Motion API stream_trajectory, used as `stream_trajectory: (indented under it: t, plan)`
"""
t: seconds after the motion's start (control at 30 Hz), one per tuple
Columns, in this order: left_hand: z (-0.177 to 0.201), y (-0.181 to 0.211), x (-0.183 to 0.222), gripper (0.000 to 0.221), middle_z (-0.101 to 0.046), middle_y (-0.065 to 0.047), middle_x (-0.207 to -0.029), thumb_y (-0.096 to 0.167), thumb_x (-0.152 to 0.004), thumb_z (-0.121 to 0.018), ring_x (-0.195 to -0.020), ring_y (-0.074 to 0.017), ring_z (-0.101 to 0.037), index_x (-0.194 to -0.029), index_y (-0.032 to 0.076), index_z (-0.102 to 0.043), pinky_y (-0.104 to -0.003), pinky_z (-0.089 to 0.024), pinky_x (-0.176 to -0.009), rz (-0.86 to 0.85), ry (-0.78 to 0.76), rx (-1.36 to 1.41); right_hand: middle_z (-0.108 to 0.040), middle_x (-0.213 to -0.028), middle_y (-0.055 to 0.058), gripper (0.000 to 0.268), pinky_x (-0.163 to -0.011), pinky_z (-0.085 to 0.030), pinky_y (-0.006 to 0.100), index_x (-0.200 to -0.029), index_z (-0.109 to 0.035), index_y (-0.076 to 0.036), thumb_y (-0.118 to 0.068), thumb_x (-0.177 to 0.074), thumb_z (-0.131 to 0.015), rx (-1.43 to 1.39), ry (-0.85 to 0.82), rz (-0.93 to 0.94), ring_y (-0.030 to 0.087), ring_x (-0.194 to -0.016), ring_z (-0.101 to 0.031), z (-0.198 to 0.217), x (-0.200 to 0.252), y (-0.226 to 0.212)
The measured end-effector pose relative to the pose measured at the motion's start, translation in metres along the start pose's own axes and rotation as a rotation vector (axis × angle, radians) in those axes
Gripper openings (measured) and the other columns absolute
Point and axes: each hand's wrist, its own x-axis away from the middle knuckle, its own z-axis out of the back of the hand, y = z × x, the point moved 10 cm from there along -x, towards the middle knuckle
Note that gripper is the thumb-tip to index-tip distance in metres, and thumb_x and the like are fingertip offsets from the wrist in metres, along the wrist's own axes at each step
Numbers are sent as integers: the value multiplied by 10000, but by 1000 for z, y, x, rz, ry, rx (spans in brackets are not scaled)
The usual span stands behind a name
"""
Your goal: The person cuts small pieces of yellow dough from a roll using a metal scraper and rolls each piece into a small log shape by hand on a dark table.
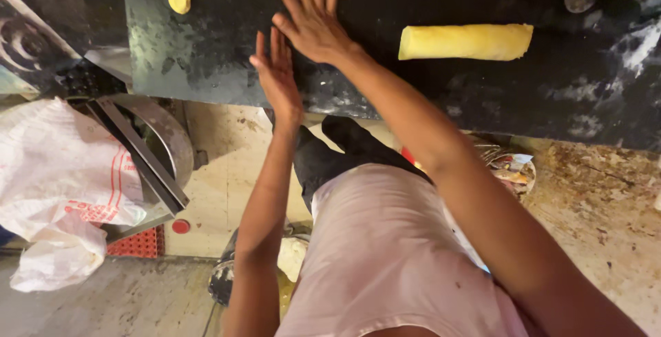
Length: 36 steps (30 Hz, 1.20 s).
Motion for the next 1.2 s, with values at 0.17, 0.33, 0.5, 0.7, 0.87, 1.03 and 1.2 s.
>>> stream_trajectory:
  t: [0.17, 0.33, 0.5, 0.7, 0.87, 1.03, 1.2]
  plan:
    - [-9, -15, 14, 943, -277, -188, -1725, 741, -1034, -179, -1637, -323, -212, -1691, 74, -71, -461, -119, -1362, -104, 0, -23, -559, -1606, 169, 926, -1299, -423, 480, -1688, -358, -98, -747, -1060, -151, -1228, -99, -398, 312, -1491, -552, -26, 47, 92]
    - [-58, -41, -9, 984, -244, -130, -1756, 801, -986, -170, -1671, -288, -130, -1699, 157, 45, -444, -37, -1381, -15, -191, -11, -74, -1797, 158, 932, -1372, -77, 448, -1698, -79, -84, -764, -1063, -142, -1221, -57, -484, 288, -1673, -84, -40, 113, 42]
    - [-53, -17, -29, 990, -280, -150, -1764, 822, -988, -176, -1682, -293, -167, -1708, 189, 75, -441, -37, -1383, 49, -390, -163, 18, -1807, 135, 970, -1373, 4, 431, -1706, -8, -105, -771, -1024, -189, -1489, 136, -568, 273, -1689, -4, -33, 117, 40]
    - [-69, -24, -29, 990, -238, -128, -1785, 836, -989, -128, -1693, -289, -149, -1691, 182, 116, -439, -53, -1394, 39, -475, -429, 40, -1802, 134, 962, -1372, 19, 424, -1699, 29, -96, -771, -1037, -149, -1362, 64, -527, 253, -1680, 44, -39, 95, 41]
    - [-64, 3, -31, 1024, -91, -74, -1810, 833, -956, -144, -1701, -276, -44, -1674, 186, 197, -440, -41, -1400, 75, -484, -242, -74, -1813, 157, 935, -1401, -49, 413, -1718, -40, -70, -734, -1073, -172, -1500, 251, -493, 264, -1700, -78, -40, 96, 63]
    - [-83, -17, -10, 1030, -26, -43, -1810, 848, -942, -64, -1694, -273, -4, -1679, 166, 164, -428, -19, -1381, 65, -554, -485, 24, -1802, 129, 918, -1376, -19, 405, -1698, 6, -83, -730, -1064, -146, -1316, 212, -574, 277, -1687, -11, -44, 104, 54]
    - [-40, 27, -28, 997, -51, -45, -1820, 825, -980, -88, -1701, -259, 19, -1676, 166, 184, -421, 39, -1377, 132, -621, -425, 63, -1772, 156, 864, -1382, -44, 409, -1697, -16, -73, -691, -1096, -69, -638, 93, -407, 310, -1666, 29, -14, 77, 29]
